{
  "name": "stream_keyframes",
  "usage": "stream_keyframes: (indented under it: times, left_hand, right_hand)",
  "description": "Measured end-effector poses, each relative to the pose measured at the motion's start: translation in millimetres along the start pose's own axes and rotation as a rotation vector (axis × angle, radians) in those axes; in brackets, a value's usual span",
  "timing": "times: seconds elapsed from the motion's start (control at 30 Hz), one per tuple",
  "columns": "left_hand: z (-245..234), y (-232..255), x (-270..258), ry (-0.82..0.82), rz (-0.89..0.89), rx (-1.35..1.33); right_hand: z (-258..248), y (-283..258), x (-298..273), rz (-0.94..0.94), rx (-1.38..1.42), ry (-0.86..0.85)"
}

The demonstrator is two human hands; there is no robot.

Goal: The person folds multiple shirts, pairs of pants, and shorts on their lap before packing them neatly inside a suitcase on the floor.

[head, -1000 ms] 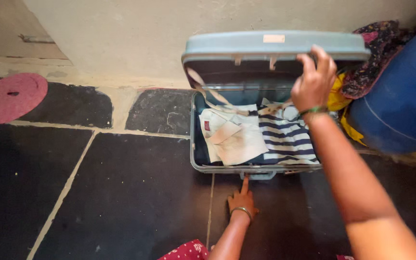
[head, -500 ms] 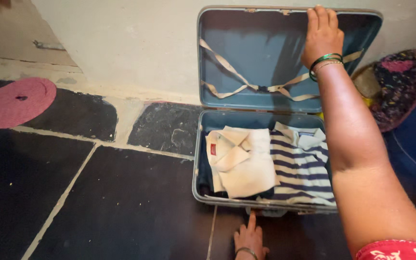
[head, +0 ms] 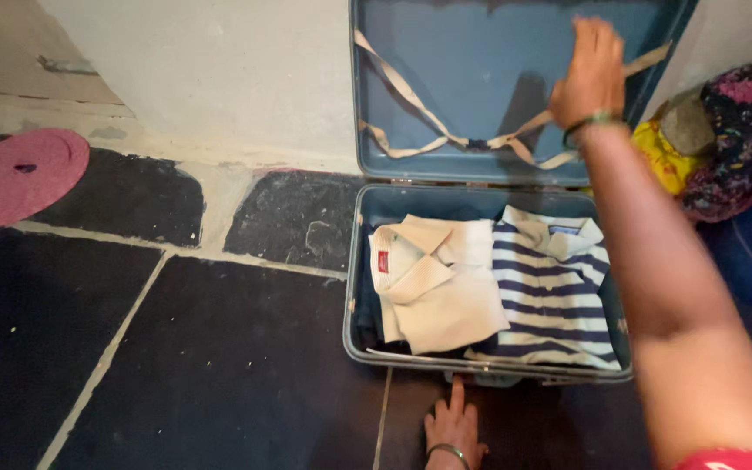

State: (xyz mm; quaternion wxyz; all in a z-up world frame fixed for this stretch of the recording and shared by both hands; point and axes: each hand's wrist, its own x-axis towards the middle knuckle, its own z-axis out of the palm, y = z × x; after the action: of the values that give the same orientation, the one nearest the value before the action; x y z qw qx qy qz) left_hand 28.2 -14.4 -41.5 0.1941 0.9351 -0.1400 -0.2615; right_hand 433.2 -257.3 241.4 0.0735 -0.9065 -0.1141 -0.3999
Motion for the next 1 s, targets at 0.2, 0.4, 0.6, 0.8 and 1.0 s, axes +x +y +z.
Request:
stream_keyframes:
  times: [0.2, 0.4, 0.6, 0.8, 1.0]
  left_hand:
    - [-25, 13, -21, 0.022, -0.011, 0.043]
    - [-32, 13, -27, -0.02, -0.006, 0.112]
    - [-34, 14, -29, -0.035, -0.008, 0.086]
    - [-31, 13, -28, -0.007, 0.01, 0.115]
    - [-31, 15, -26, -0.02, 0.003, 0.088]
  right_hand:
    - [41, -71, -203, 0.309, 0.379, -0.227]
    - [53, -113, -280, 0.8, 0.563, -0.575]
    - [43, -114, -260, 1.143, 0.867, -0.775]
    - [39, -116, -270, 1.416, 1.262, -0.753]
    - [45, -120, -276, 1.259, 1.519, -0.815]
